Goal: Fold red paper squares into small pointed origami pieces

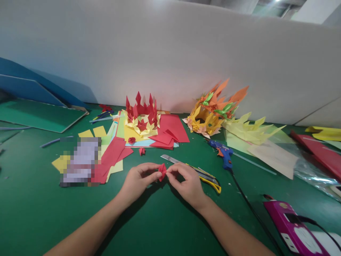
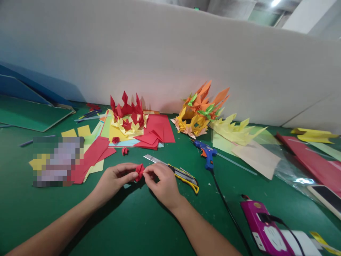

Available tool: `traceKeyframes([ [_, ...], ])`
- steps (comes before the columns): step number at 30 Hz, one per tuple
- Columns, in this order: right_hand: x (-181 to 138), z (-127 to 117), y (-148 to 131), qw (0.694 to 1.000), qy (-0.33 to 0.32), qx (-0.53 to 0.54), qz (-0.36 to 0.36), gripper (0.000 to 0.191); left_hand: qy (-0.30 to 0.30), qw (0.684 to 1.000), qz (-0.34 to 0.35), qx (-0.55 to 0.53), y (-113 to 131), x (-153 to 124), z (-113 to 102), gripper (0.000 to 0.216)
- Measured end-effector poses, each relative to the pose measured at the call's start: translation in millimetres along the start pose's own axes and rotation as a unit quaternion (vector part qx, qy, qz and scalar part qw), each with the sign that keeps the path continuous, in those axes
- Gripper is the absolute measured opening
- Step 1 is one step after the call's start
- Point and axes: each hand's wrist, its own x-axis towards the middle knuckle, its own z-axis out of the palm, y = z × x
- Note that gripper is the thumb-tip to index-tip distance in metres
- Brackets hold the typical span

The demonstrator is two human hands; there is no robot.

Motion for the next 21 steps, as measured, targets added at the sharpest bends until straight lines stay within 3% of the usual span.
traceKeyframes([
  [4,0.6,-1.5,0.8,0.998,-0.003,-0.040,-0.039,0.014,-0.012,0.999,-0.030,-0.024,0.0,0.1,0.8,0.024],
  [9,-0.4,0.4,1.5,1.000,0.005,-0.016,0.001,0.013,0.005,0.999,-0.012,-0.040,1.5,-1.7,2.4,0.024],
  [13,0.4,6.1,-1.0,0.988,0.004,0.085,0.125,0.011,0.026,0.998,0.061,-0.018,0.1,-2.8,3.7,0.019],
  [17,3.6,8.9,-2.5,0.935,-0.027,0.223,0.274,0.017,0.036,0.992,0.122,0.013,-0.8,-5.0,5.2,0.013],
  [21,5.5,7.6,-3.3,0.896,-0.046,0.289,0.333,0.022,0.058,0.984,0.162,0.048,2.0,-7.5,6.7,0.009],
])
